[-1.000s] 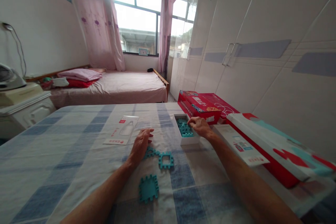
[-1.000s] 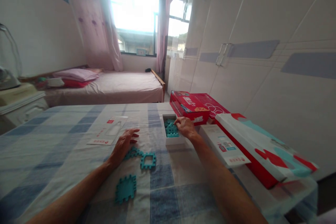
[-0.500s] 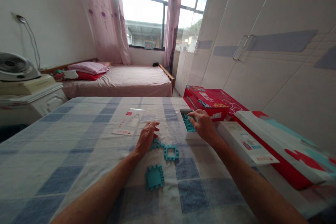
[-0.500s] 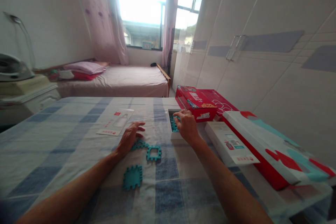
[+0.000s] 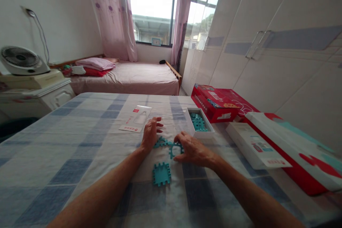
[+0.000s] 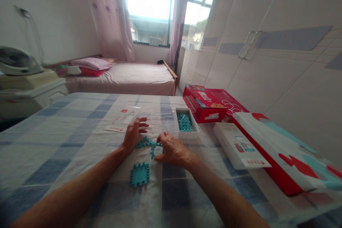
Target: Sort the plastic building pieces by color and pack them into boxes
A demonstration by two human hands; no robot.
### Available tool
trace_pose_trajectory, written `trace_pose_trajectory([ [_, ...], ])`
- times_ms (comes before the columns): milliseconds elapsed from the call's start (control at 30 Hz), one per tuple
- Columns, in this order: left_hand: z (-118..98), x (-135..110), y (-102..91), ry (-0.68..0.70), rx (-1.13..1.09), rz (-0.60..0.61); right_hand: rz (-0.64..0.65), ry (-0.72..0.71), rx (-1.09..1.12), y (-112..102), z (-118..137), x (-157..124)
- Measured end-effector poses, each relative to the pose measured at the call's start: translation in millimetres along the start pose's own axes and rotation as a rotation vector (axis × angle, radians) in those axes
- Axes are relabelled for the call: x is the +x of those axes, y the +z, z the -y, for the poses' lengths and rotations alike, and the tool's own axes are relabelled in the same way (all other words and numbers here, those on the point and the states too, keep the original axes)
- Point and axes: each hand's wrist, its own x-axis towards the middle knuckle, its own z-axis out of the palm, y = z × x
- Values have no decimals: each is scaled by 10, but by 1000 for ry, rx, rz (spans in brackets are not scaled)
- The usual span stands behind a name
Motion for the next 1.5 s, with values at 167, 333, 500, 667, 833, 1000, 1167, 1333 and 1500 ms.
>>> trace_pose_trajectory([
  [167,-2,20,-31,-3,-55,-63,-73,-43,13,135,130,309],
  [333,3,28,-41,-11,-65,-76,63,-102,-41,208,140,441],
  [500,14,34,-26,-4,-63,-80,33,-47,-32,231,84,413],
  [667,10,27,-12,3,-55,-79,-111,-52,103,307,45,357],
  [833,23,30,-10,7,-46,-76,-253,45,319,93,47,238],
  [1000,49,45,-15,11,-32,-66,45,-3,497,-18,132,63],
  [1167,39,38,-14,21,-21,-56,76,-37,144,173,204,-15],
  [1333,29,34,-11,18,-12,-48,40,16,110,170,261,-10],
  [1500,60,41,-16,24,-5,-44,-19,61,390,21,335,-128],
])
